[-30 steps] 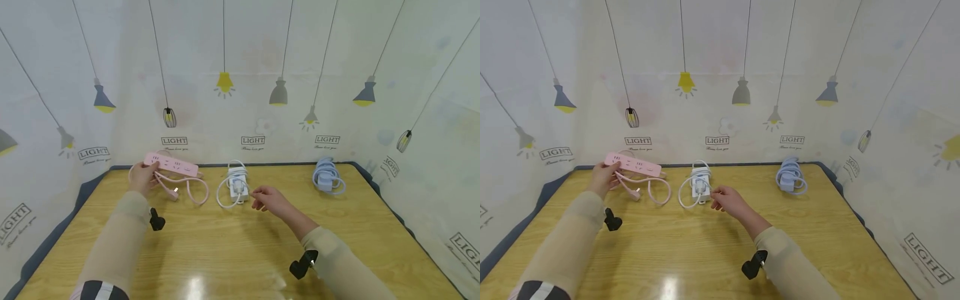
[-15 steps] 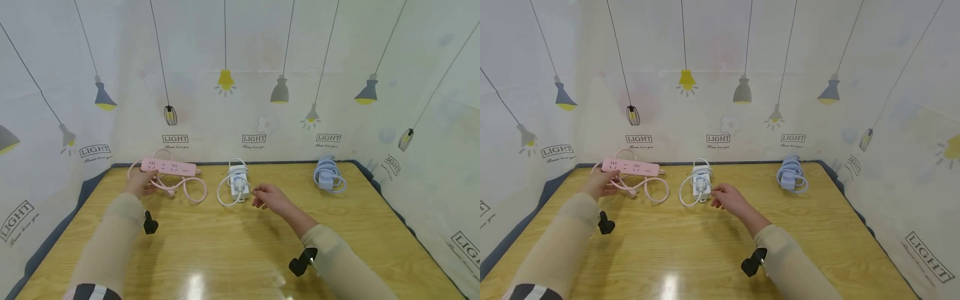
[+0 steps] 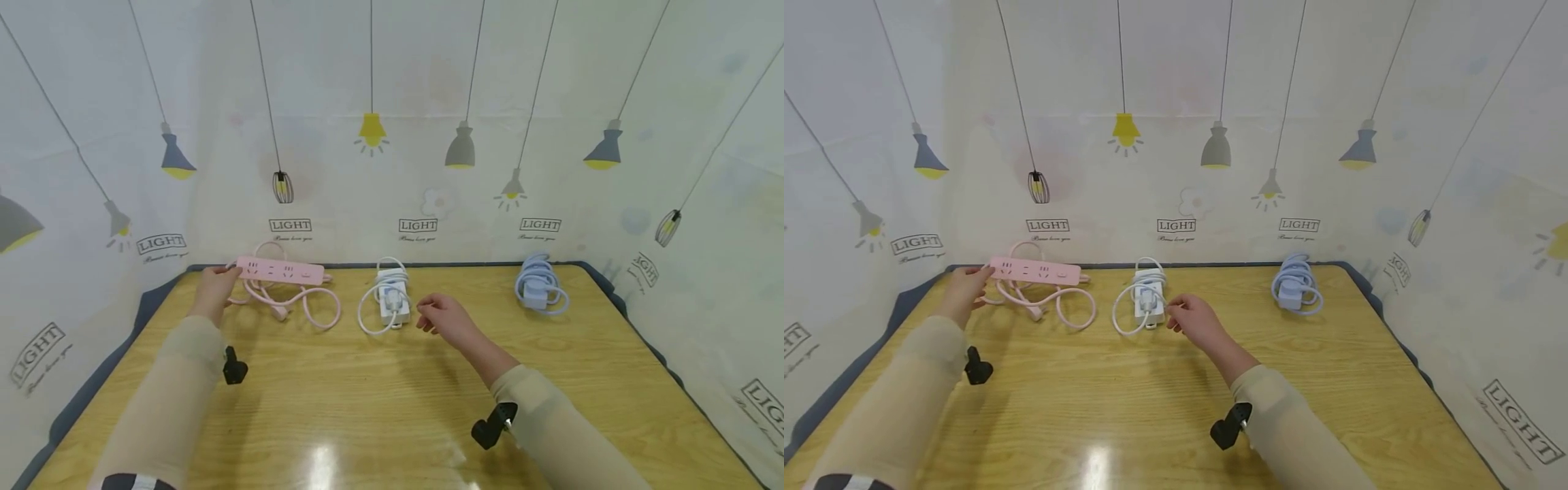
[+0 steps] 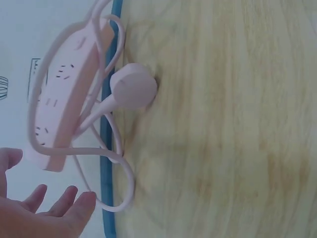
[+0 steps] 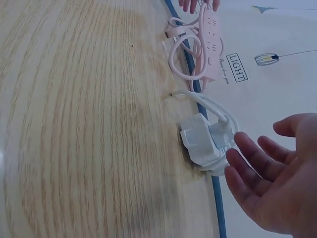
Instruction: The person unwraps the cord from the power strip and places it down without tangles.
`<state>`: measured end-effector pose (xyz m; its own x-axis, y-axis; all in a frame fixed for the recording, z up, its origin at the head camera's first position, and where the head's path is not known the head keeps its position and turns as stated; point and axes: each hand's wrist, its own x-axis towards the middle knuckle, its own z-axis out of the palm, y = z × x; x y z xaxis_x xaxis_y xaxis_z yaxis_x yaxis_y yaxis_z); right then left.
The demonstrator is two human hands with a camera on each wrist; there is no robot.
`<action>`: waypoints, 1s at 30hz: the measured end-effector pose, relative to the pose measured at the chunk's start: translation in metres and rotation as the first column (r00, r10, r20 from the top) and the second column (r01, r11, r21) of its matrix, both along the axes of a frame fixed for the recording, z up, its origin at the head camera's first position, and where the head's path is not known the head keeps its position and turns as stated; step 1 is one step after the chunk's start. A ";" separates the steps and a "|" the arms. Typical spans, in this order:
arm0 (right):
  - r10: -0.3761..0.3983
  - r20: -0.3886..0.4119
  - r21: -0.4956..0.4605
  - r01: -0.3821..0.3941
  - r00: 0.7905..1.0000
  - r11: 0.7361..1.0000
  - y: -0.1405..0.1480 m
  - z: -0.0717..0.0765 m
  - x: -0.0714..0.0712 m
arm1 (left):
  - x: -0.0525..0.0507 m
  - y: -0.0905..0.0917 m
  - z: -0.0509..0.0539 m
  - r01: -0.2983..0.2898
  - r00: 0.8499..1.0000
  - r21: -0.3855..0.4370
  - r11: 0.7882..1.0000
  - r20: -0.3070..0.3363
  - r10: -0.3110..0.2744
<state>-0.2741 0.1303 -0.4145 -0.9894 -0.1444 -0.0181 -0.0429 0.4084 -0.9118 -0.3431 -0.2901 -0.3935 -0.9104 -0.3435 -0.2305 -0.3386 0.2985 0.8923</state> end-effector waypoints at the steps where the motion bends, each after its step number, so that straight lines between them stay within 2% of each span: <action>1: -0.017 -0.008 0.006 0.017 1.000 1.000 0.000 0.000 0.000 | 0.001 0.000 0.003 -0.006 1.000 -0.008 1.000 -0.003 0.006; 6: -0.103 -0.039 0.066 0.106 0.994 0.992 -0.004 0.003 0.002 | 0.009 0.007 0.021 0.034 0.999 -0.092 0.995 -0.034 -0.037; 10: -0.136 -0.067 0.081 0.141 0.988 0.987 -0.006 0.005 0.002 | 0.017 0.017 0.037 0.110 0.991 -0.155 0.982 -0.056 -0.120; 13: -0.144 -0.077 0.087 0.150 0.987 0.985 -0.007 0.005 0.001 | 0.024 0.026 0.049 0.170 0.979 -0.181 0.969 -0.076 -0.187; 17: -0.160 -0.079 0.097 0.168 0.984 0.981 -0.006 0.002 -0.001 | 0.032 0.039 0.061 0.249 0.957 -0.207 0.946 -0.100 -0.274; 24: -0.199 -0.056 0.087 0.203 0.978 0.975 -0.007 -0.007 -0.003 | 0.043 0.067 0.068 0.355 0.918 -0.238 0.904 -0.093 -0.385; 30: -0.208 -0.018 0.115 0.208 0.978 0.971 -0.017 -0.015 -0.009 | 0.048 0.091 0.062 0.419 0.879 -0.278 0.864 -0.115 -0.463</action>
